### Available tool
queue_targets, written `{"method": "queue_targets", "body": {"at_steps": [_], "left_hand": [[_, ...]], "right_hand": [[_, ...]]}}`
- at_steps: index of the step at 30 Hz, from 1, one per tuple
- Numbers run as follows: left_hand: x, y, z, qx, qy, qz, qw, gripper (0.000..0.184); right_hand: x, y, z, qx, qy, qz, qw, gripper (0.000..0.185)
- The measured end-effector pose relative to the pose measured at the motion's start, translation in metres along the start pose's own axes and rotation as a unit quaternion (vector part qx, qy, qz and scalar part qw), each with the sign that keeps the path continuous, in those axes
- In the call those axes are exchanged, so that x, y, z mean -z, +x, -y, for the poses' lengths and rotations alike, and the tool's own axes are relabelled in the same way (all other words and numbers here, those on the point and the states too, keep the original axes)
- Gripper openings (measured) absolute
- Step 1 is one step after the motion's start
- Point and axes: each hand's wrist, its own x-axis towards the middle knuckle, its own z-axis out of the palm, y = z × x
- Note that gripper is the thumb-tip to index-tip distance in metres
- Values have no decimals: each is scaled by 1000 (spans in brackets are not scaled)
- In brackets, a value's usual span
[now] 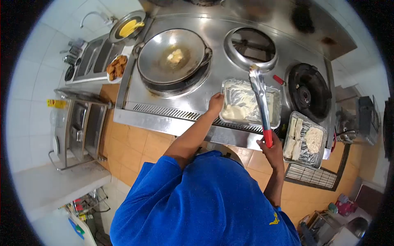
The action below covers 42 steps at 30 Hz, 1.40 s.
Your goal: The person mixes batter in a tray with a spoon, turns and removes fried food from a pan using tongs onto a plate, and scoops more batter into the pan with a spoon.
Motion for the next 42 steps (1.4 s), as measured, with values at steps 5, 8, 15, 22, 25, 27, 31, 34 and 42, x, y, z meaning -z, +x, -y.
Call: {"method": "queue_targets", "body": {"at_steps": [5, 8, 15, 22, 25, 27, 31, 34, 42], "left_hand": [[31, -35, -28, 16, -9, 8, 1000, 30], [75, -72, -49, 30, -19, 43, 998, 39], [194, -165, -53, 15, -148, -42, 988, 40], [309, -191, -14, -16, -291, -264, 920, 40], [357, -173, 2, -14, -427, -355, 832, 29], [377, -157, 2, -2, -492, -386, 780, 21], [401, -134, -11, 30, -501, -389, 772, 16], [424, -111, -3, 32, -490, -339, 802, 19], [475, -91, 18, 92, -425, -462, 773, 17]], "right_hand": [[-15, 27, 45, -33, 59, 120, 990, 50], [-31, 38, 55, 31, 78, 128, 988, 48], [-57, 60, 75, 31, 59, 192, 979, 38], [-88, 71, 96, 26, 5, 162, 986, 33], [-103, 66, 111, 88, 44, 140, 985, 37], [-113, 58, 122, 102, 63, 111, 986, 40], [-140, 52, 135, 87, -3, 33, 996, 44], [-156, 47, 146, 65, 17, 19, 998, 41], [-198, 33, 154, 81, 36, -30, 996, 28]]}}
